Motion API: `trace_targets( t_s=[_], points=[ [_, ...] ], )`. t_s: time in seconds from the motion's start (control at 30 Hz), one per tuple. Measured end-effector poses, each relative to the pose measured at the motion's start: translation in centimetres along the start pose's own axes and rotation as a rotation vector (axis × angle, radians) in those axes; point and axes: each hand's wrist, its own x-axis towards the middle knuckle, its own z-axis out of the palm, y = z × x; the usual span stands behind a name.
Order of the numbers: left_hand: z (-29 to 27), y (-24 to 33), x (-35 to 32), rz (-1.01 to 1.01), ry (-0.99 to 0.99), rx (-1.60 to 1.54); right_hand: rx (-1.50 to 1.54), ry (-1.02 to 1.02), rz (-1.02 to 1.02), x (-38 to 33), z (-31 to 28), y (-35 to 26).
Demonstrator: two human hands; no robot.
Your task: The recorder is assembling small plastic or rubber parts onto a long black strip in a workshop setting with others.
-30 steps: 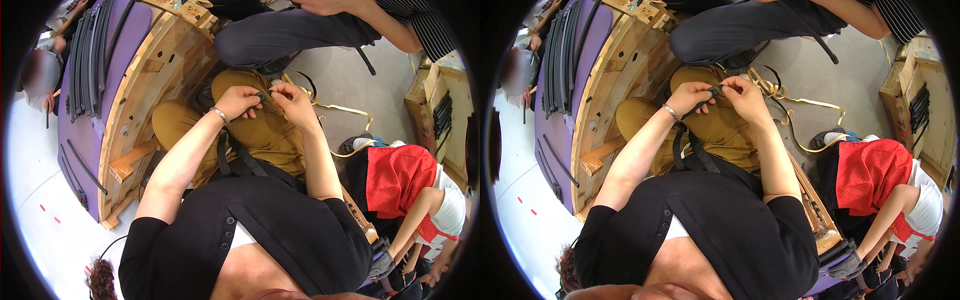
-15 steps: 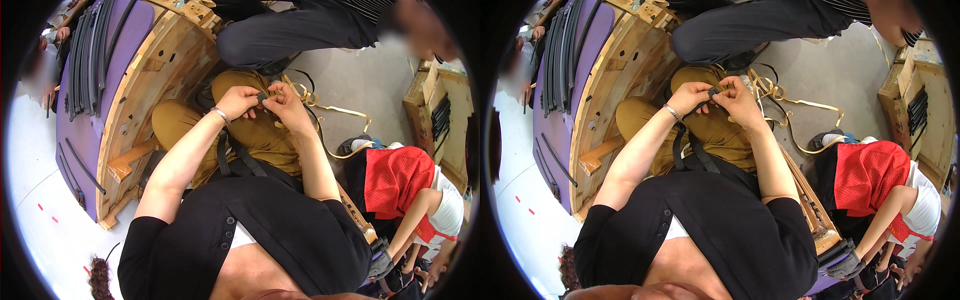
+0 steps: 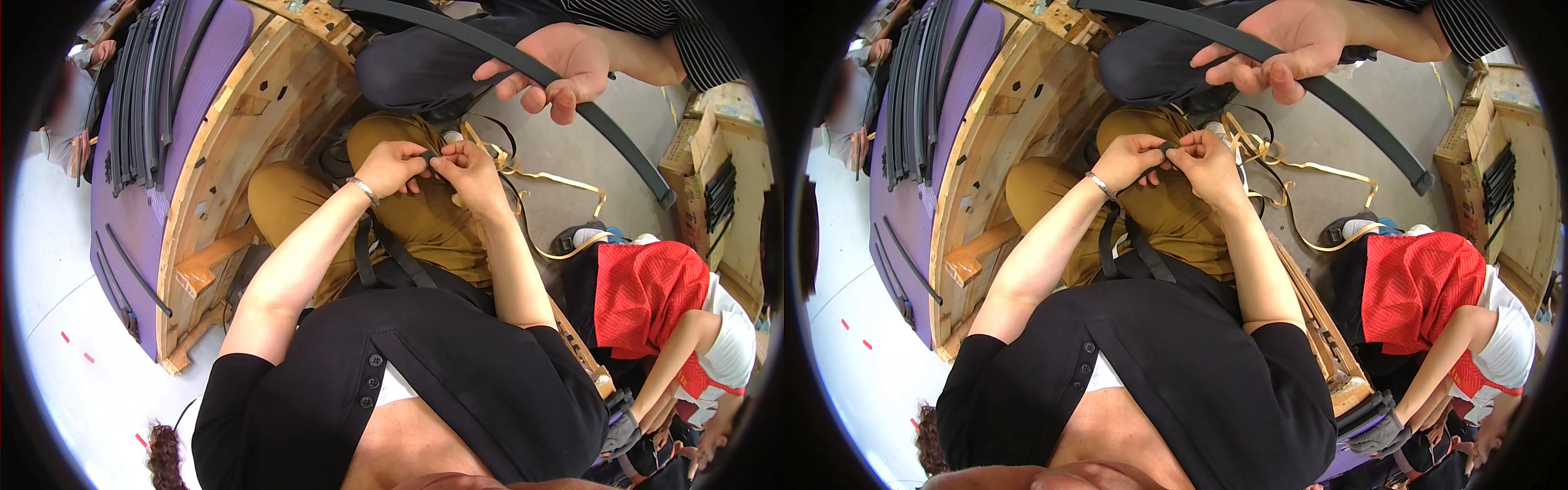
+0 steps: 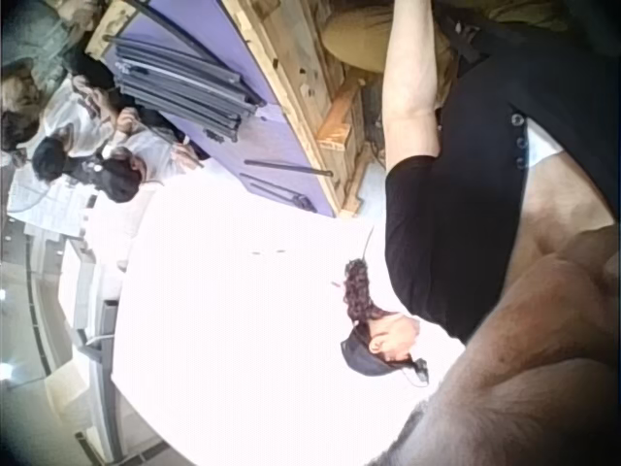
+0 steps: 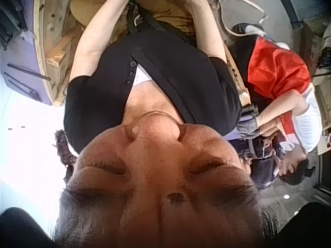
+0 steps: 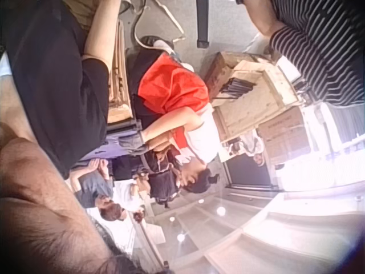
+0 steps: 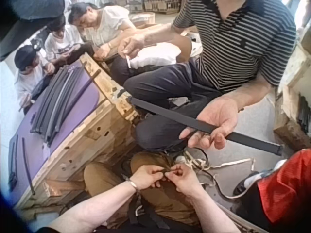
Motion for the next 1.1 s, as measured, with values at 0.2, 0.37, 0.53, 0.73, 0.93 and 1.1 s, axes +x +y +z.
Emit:
trace_targets(
  t_s=[0.2,0.37,0.53,0.73,0.93,1.1],
  points=[
    [0.1,0.0,-0.1,0.003,0.019,0.013,-0.044,0.054,0.026,0.2,0.1,0.4],
    [0.0,0.0,-0.2,-0.003,0.013,0.033,-0.087,0.085,0.048,0.4,0.3,0.8],
    [-0.1,-0.1,-0.1,0.024,-0.010,0.017,-0.125,0.088,0.088,0.5,0.2,0.6],
    [-0.6,-0.4,0.1,0.056,-0.058,-0.001,-0.102,0.100,0.070,0.5,0.9,0.2],
    [-0.6,-0.3,0.2,0.060,-0.039,-0.027,-0.005,0.057,0.075,0.4,0.5,0.3],
    [-0.1,-0.1,-0.2,0.034,-0.004,0.009,0.249,-0.034,0.108,0.0,-1.0,0.4]
  ],
)
